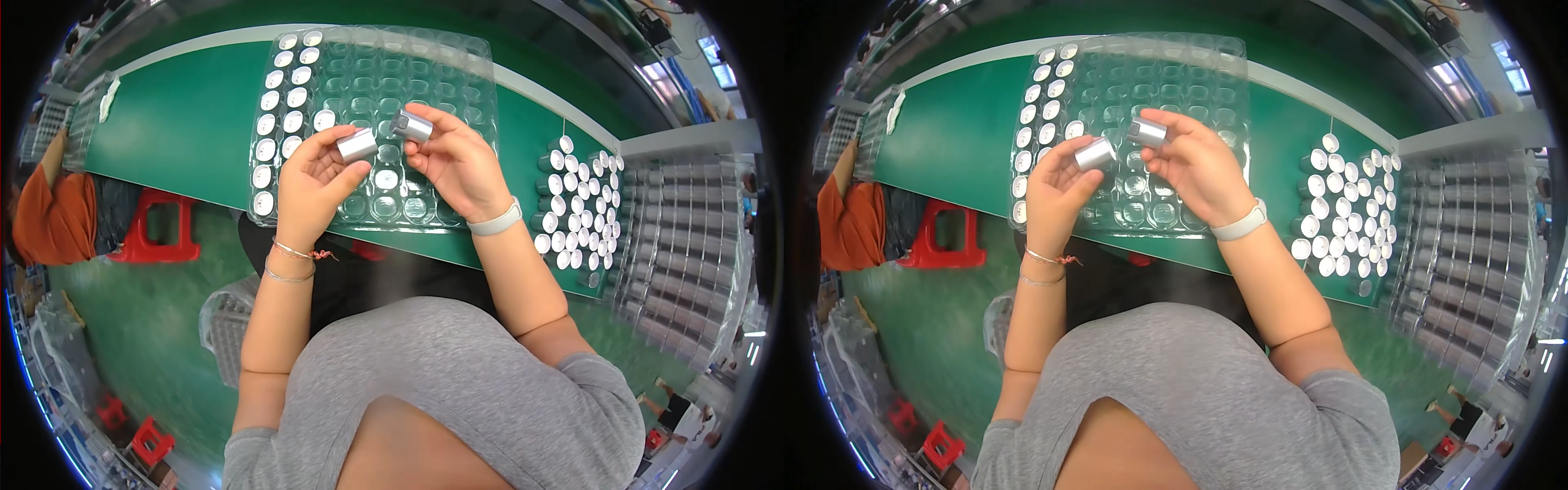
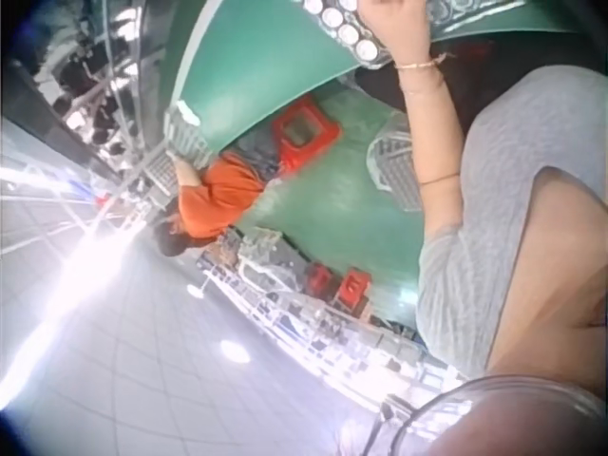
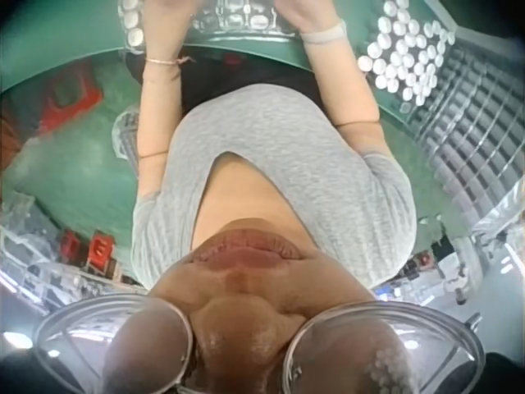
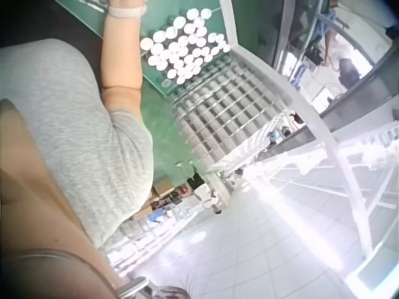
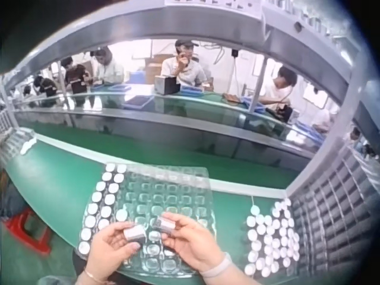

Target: Inspecting small cylindrical electronic components and organizing them into a plastic tray on an assembly line.

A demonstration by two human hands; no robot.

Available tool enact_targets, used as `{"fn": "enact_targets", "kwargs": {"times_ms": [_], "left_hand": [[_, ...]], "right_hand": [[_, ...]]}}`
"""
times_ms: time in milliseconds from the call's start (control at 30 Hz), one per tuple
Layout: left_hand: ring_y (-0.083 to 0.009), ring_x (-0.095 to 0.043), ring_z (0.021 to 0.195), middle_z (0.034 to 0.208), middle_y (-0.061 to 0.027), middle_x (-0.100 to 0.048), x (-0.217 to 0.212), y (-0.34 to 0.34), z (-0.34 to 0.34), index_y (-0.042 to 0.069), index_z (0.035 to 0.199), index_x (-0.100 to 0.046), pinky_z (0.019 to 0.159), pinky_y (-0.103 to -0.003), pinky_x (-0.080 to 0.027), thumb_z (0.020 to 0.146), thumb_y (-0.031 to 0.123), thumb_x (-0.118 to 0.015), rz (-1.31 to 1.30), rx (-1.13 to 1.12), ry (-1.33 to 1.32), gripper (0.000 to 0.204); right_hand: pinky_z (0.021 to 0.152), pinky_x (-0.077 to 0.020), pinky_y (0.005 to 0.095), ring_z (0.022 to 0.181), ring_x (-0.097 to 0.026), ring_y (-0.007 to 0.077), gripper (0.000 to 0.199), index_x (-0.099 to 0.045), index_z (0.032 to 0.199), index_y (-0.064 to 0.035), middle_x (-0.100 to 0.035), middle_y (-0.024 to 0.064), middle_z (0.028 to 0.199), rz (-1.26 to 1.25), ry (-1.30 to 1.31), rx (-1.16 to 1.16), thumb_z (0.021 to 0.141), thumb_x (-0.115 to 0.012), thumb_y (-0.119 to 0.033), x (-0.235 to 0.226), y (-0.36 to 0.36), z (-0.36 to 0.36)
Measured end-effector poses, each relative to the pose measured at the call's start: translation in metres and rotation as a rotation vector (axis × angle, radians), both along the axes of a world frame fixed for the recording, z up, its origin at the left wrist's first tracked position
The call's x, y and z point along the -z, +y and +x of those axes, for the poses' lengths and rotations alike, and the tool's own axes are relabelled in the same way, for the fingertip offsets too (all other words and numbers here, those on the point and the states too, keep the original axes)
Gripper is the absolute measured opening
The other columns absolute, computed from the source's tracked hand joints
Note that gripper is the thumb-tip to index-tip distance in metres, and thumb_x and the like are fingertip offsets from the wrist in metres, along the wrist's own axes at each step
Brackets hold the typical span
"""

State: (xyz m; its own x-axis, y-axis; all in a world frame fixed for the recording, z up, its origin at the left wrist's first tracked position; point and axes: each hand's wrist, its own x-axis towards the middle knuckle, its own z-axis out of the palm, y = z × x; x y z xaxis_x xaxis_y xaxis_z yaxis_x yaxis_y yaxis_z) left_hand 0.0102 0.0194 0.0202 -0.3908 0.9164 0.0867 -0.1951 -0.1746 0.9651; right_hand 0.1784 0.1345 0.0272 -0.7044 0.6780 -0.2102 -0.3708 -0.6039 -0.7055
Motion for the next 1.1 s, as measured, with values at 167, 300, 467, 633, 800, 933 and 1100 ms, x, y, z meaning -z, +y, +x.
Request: {"fn": "enact_targets", "kwargs": {"times_ms": [167, 300, 467, 633, 800, 933, 1100], "left_hand": [[-0.0168, -0.063, 0.101, 0.115, -0.0138, -0.063, 0.000, 0.001, -0.001, -0.006, 0.123, -0.055, 0.082, -0.027, -0.052, 0.082, -0.008, -0.069, -0.036, 0.030, 0.054, 0.043], [-0.0168, -0.063, 0.101, 0.115, -0.0138, -0.063, 0.004, -0.002, -0.002, -0.007, 0.123, -0.055, 0.082, -0.026, -0.052, 0.082, -0.007, -0.069, -0.039, 0.035, 0.099, 0.043], [-0.0169, -0.063, 0.102, 0.117, -0.0142, -0.063, 0.001, -0.001, -0.001, -0.007, 0.124, -0.055, 0.083, -0.027, -0.052, 0.083, -0.008, -0.068, -0.047, 0.033, 0.097, 0.043], [-0.0176, -0.063, 0.103, 0.118, -0.0143, -0.062, 0.002, -0.003, -0.001, -0.007, 0.125, -0.054, 0.085, -0.027, -0.052, 0.083, -0.008, -0.067, -0.033, 0.032, 0.103, 0.044], [-0.0173, -0.063, 0.103, 0.117, -0.0141, -0.063, 0.003, -0.003, -0.001, -0.006, 0.125, -0.054, 0.085, -0.027, -0.052, 0.083, -0.007, -0.068, -0.036, 0.031, 0.088, 0.044], [-0.0175, -0.063, 0.102, 0.116, -0.0139, -0.063, 0.000, -0.003, -0.001, -0.006, 0.125, -0.054, 0.085, -0.027, -0.053, 0.083, -0.007, -0.068, -0.062, 0.042, 0.116, 0.044], [-0.0173, -0.063, 0.102, 0.116, -0.0141, -0.064, 0.001, -0.003, -0.001, -0.006, 0.125, -0.055, 0.084, -0.027, -0.053, 0.083, -0.007, -0.067, -0.041, 0.065, 0.095, 0.043]], "right_hand": [[0.082, -0.0493, 0.0297, 0.092, -0.059, 0.0186, 0.034, -0.054, 0.126, 0.0027, -0.062, 0.0121, 0.114, 0.102, 0.050, -0.014, 0.094, -0.057, -0.007, 0.004, 0.003, 0.004], [0.098, -0.0472, 0.0326, 0.114, -0.058, 0.0201, 0.041, -0.053, 0.127, 0.0036, -0.060, 0.0139, 0.122, 0.512, -0.125, 0.060, 0.088, -0.064, 0.004, -0.003, -0.011, -0.002], [0.097, -0.0489, 0.0317, 0.113, -0.058, 0.0206, 0.045, -0.052, 0.129, 0.0035, -0.059, 0.0142, 0.123, 0.486, -0.137, -0.020, 0.086, -0.064, 0.008, 0.002, -0.014, -0.002], [0.092, -0.0519, 0.0318, 0.107, -0.061, 0.0207, 0.038, -0.054, 0.122, 0.0039, -0.058, 0.0136, 0.123, 0.445, -0.148, -0.009, 0.086, -0.064, 0.007, -0.002, -0.015, 0.000], [0.093, -0.0518, 0.0317, 0.107, -0.062, 0.0215, 0.036, -0.055, 0.119, 0.0027, -0.058, 0.0145, 0.124, 0.581, -0.108, 0.017, 0.085, -0.065, 0.007, 0.004, -0.012, 0.000], [0.095, -0.0510, 0.0326, 0.112, -0.060, 0.0215, 0.037, -0.054, 0.120, 0.0019, -0.059, 0.0148, 0.124, 0.641, -0.164, 0.004, 0.085, -0.064, 0.007, 0.002, -0.015, -0.002], [0.097, -0.0502, 0.0332, 0.115, -0.058, 0.0214, 0.039, -0.052, 0.123, 0.0022, -0.059, 0.0151, 0.124, 0.645, -0.178, -0.005, 0.086, -0.063, 0.008, 0.000, -0.016, -0.004]]}}
